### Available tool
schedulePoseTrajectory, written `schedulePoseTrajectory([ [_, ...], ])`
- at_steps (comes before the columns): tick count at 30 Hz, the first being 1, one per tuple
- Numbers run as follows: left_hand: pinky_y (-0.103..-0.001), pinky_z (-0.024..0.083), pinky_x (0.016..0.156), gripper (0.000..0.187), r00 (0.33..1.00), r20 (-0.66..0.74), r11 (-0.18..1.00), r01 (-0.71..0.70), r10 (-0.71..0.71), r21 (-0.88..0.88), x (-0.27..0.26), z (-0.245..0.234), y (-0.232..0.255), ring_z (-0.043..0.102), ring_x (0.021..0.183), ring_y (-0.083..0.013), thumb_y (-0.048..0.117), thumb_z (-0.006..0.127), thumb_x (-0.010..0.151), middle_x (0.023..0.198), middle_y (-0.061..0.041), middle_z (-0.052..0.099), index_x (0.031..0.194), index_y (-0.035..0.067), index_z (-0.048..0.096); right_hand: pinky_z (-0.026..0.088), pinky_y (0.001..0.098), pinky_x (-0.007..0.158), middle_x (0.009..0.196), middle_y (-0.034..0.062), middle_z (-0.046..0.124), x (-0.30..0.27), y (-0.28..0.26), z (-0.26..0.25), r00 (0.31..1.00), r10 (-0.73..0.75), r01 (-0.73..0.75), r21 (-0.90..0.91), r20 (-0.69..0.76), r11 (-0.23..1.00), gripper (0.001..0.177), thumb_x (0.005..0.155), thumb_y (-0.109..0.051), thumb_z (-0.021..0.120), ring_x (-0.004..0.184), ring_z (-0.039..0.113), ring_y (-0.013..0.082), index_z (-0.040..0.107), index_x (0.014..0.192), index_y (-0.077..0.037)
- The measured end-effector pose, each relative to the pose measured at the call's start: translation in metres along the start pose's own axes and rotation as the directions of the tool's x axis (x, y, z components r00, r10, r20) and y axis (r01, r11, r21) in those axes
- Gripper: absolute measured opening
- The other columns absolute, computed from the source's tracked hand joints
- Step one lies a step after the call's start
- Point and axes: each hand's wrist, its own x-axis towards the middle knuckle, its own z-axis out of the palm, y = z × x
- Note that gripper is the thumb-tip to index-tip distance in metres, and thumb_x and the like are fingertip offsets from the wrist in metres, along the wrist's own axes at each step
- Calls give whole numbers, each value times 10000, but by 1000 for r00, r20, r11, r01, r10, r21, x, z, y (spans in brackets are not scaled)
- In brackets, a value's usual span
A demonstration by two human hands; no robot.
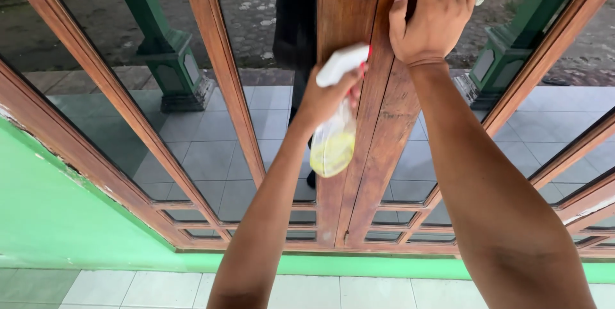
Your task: Cleaning a glass door using a spray bottle and a cloth.
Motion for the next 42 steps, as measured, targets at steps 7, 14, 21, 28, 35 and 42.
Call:
schedulePoseTrajectory([
  [7, -307, 555, 566, 261, 994, 62, 994, 85, -89, 64, -15, -2, -8, 625, 665, -108, 124, 621, 1009, 890, -52, 668, 1188, -61, 660, 398, 504, 895, 1034, 178, 619, -2, 2, -1, 999, 20, -20, -5, 34, 1000, 433, 1036, -347, 520, 962, 551, 399, 586, 1361, -70],
  [14, -323, 576, 574, 233, 998, 33, 993, 47, -51, 113, -14, -7, 0, 613, 640, -104, 159, 593, 1030, 798, -58, 642, 1072, -58, 667, 394, 505, 870, 1014, 181, 607, 2, -2, -1, 999, 19, -19, -9, 30, 1000, 455, 1055, -356, 519, 950, 547, 391, 567, 1400, -62],
  [21, -315, 574, 574, 245, 996, 80, 998, 43, -47, 52, -13, -2, 13, 593, 631, -93, 147, 585, 1015, 916, -58, 678, 1148, -49, 651, 393, 509, 881, 1051, 178, 614, 0, 0, 1, 999, 14, -13, -35, 32, 999, 451, 1033, -338, 497, 973, 552, 395, 565, 1401, -87],
  [28, -300, 566, 581, 305, 995, 94, 999, 20, -24, 35, -7, -7, 2, 615, 693, -100, 113, 611, 1012, 1005, -75, 694, 1265, -55, 641, 399, 526, 906, 1050, 207, 607, -1, 3, 2, 999, 33, -31, -28, 43, 999, 472, 1087, -400, 472, 986, 550, 421, 568, 1409, -67],
  [35, -295, 575, 566, 315, 1000, -10, 998, -19, 20, 60, -2, -22, 20, 649, 727, -104, 115, 642, 1001, 1110, -84, 727, 1265, -56, 657, 208, 706, 1188, 1386, 302, 518, -67, -37, -13, 949, 114, -127, 26, 293, 992, 531, 1111, -373, 490, 1300, 459, 525, 536, 1469, 17],
  [42, -290, 571, 573, 326, 998, -60, 996, -10, 15, 83, -52, -36, 24, 638, 715, -100, 134, 650, 1024, 1084, -87, 725, 1290, -54, 660, 160, 708, 1273, 1278, 100, 593, -232, -85, -19, 573, 93, -161, 1, 814, 987, 472, 954, -523, 520, 1294, 481, 361, 652, 1239, -171],
])
